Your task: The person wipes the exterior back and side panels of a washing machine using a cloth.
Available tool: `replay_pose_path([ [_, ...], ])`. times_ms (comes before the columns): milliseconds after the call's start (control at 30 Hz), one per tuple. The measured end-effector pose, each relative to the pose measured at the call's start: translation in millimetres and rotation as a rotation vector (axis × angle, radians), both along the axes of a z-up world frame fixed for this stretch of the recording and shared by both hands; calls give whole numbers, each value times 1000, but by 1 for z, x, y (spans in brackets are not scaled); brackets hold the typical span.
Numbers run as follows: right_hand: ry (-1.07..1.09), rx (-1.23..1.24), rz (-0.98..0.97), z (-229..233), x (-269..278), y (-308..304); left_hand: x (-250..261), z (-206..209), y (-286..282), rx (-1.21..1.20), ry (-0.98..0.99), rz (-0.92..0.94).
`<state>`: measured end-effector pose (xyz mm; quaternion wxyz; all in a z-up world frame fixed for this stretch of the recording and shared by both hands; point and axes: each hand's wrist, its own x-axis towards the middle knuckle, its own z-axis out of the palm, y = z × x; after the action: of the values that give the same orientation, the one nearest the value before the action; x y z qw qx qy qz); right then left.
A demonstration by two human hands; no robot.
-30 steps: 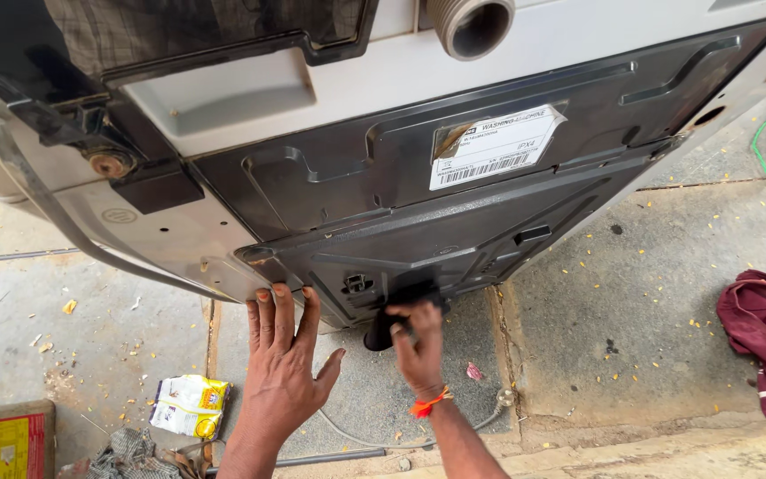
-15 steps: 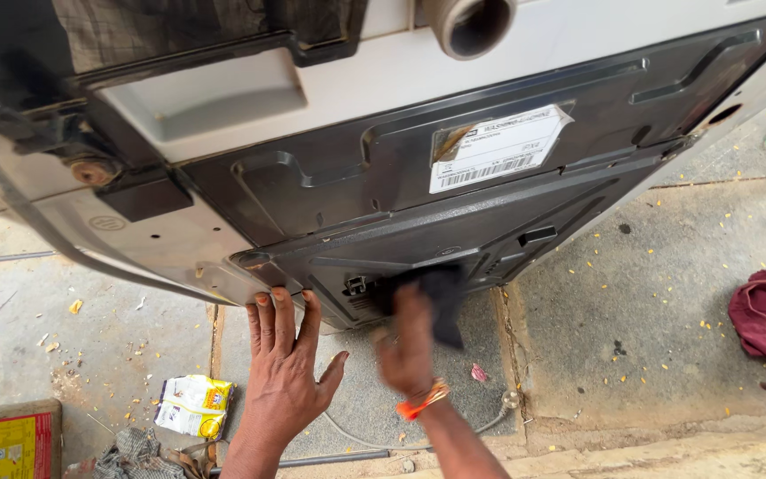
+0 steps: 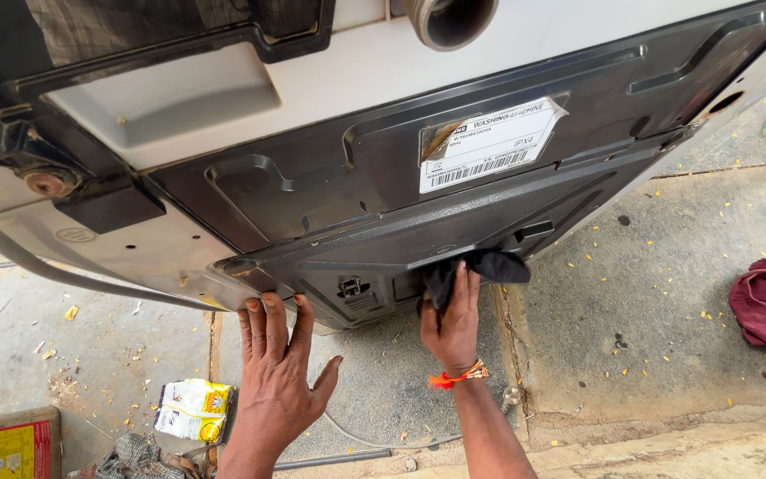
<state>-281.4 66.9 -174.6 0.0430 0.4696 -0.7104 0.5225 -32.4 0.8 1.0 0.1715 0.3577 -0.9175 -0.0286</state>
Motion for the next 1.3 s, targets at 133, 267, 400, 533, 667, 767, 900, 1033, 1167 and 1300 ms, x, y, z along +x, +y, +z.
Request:
replay_pose_path([
  [133, -59, 33, -8, -5, 8, -3, -3, -2, 2, 15, -3, 27],
  [267, -271, 138, -9, -14, 25, -4, -7, 2, 1, 27, -22, 29],
  [400, -450, 205, 29, -19, 47, -4, -7, -3, 1, 20, -22, 23],
  [533, -588, 127, 36, -10, 59, -11, -11, -8, -1, 13, -31, 31],
  [667, -604, 104, 196, -7, 95, -6, -18, -7, 0, -7, 15, 23],
  [767, -402, 216, 330, -10, 118, 0, -19, -5, 1, 13, 9, 28],
  [900, -467, 109, 240, 1, 115, -6, -19, -1, 1, 27, -4, 24],
  [1033, -355, -11, 144, 6, 87, -15, -15, -1, 0, 53, -30, 30],
  [1167, -341, -22, 61, 7, 68, -14, -16, 2, 2, 56, -42, 41],
  [1300, -807, -130, 196, 14, 75, -13, -17, 1, 4, 39, -41, 32],
])
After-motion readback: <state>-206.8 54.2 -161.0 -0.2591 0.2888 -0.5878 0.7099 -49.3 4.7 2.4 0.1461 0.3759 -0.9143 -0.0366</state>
